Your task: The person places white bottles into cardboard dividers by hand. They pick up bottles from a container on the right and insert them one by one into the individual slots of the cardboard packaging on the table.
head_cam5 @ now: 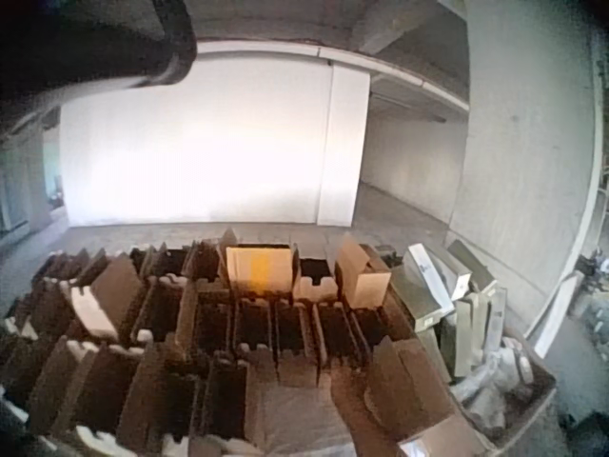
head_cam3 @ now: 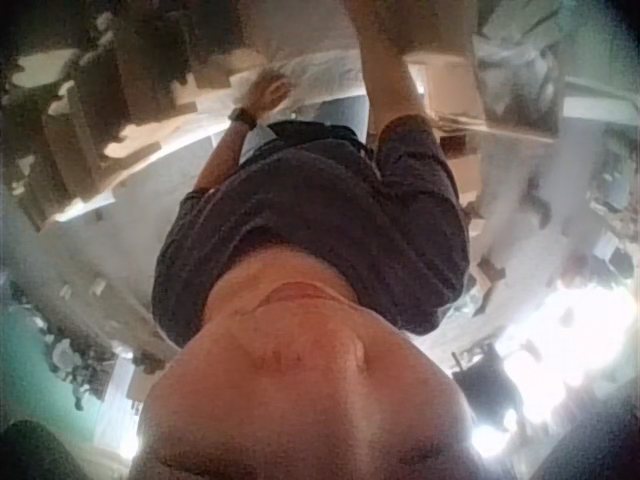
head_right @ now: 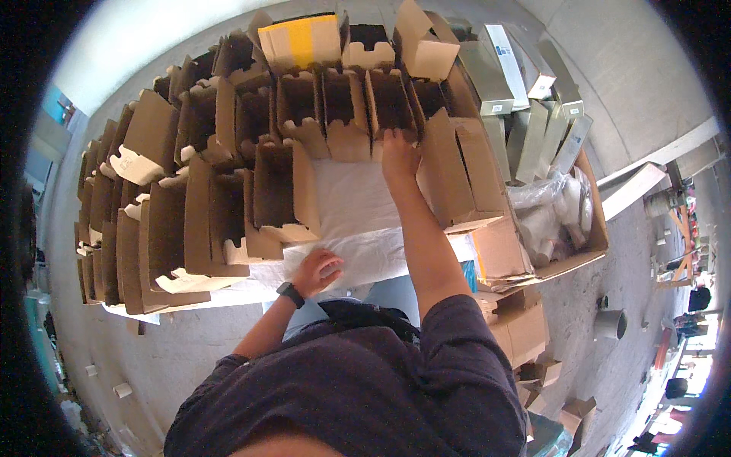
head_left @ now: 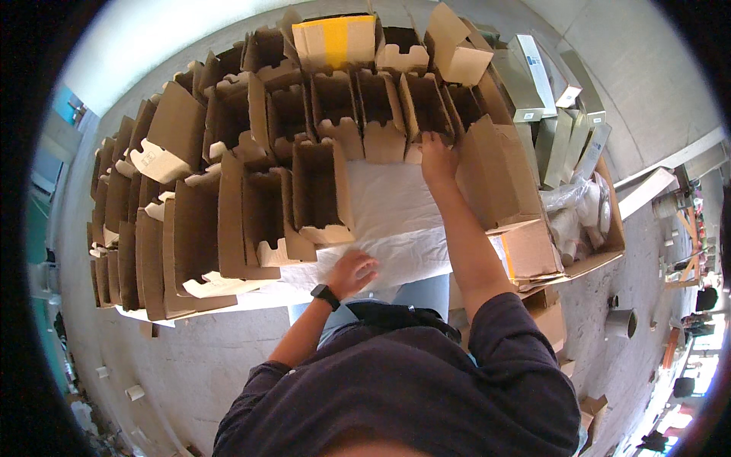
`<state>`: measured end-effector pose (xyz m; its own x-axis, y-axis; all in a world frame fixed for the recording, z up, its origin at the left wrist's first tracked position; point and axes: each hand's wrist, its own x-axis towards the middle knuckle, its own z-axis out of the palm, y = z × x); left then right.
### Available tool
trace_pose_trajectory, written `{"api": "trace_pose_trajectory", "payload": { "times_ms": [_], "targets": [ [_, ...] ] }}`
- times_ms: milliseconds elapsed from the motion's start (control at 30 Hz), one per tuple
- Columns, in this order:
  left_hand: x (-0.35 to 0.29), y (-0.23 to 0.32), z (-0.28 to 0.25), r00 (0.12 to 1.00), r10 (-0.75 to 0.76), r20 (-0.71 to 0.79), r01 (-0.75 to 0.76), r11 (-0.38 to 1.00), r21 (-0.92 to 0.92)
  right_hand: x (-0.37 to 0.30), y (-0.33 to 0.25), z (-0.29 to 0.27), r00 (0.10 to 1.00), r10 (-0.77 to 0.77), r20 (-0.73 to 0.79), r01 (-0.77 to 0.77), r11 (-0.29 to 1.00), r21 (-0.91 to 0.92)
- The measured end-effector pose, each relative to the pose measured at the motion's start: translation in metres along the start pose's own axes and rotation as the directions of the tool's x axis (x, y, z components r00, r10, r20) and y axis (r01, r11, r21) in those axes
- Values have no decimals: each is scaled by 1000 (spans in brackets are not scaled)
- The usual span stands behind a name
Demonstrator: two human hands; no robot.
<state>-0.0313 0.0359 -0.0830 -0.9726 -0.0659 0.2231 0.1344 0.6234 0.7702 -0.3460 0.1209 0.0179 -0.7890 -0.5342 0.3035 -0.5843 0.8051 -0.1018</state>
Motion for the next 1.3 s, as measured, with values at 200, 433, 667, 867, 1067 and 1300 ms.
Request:
{"api": "trace_pose_trajectory", "payload": {
  "times_ms": [200,433,667,867,1067,1300],
  "targets": [
    [0,-3,3,999,31,-28,-30,998,46,-48,-21,-33,999,19,31,-17,998,-60],
    [-6,-10,8,999,37,-10,-36,996,86,-147,-32,-70,994,46,103,-49,999,22],
    [-45,38,-20,995,-42,-93,43,999,10,-212,-13,-96,996,23,82,-47,953,299],
    [-229,28,-1,497,-781,-378,478,610,-632,-235,9,-98,994,-98,54,69,915,397],
    [-436,-10,41,-420,-886,198,462,-396,-793,-227,17,-90,966,-259,-9,241,884,400],
    [-452,0,40,-409,-861,304,361,-458,-812,-198,29,-89,911,-412,-7,388,852,351]
  ]
}}
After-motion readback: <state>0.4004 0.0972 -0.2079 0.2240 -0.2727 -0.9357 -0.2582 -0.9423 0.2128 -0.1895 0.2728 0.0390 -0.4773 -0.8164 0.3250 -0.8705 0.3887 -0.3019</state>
